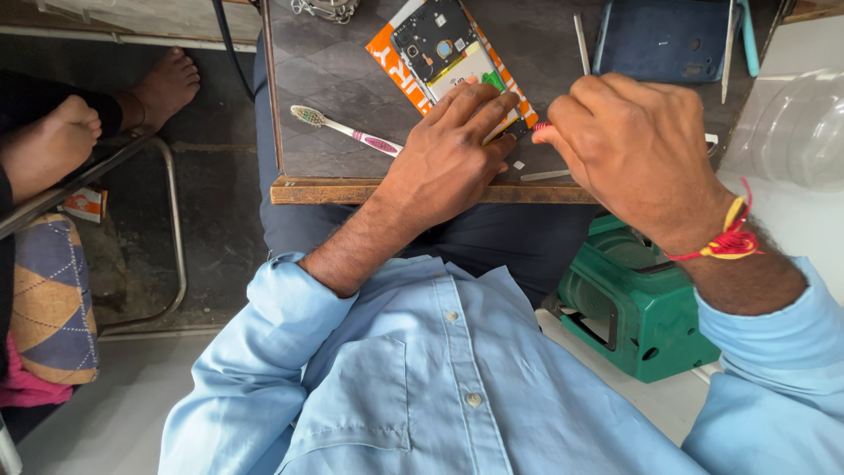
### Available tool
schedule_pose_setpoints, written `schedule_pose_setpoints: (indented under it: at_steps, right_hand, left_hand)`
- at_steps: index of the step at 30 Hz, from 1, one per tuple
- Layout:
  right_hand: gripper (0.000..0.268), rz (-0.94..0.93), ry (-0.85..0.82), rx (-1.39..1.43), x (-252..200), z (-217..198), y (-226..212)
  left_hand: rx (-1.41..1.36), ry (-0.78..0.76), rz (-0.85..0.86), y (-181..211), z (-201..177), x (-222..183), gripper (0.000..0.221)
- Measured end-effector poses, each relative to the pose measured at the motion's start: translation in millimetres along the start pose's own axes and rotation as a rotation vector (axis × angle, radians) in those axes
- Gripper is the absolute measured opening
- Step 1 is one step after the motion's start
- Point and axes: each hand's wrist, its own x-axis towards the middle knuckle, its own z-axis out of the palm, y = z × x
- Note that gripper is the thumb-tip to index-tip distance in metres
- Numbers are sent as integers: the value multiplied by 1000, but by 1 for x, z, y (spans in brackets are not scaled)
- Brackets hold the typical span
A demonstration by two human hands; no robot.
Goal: The person uses a red screwdriver to remove screws from a disassembled smartphone lying on a workbench. They then pick up the phone and a separate back cover, aligning them as if to reassemble the device.
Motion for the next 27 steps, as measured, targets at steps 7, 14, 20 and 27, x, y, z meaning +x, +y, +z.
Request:
schedule_pose_setpoints:
  at_steps: [7,14,20,27]
  right_hand:
    - [43,268,-59,-345,-3,9,-16]
    - [18,-18,12,-14,-1,-15,-3]
    - [25,-37,10,-57,-6,-1,0]
    - [46,288,-6,-296,-16,13,-16]
  left_hand:
    - [1,0,1,0,0,0,36]
    - [24,-4,13,1,-1,1,33]
    - [17,-8,9,0,1,0,34]
    - [18,-6,11,1,0,0,35]
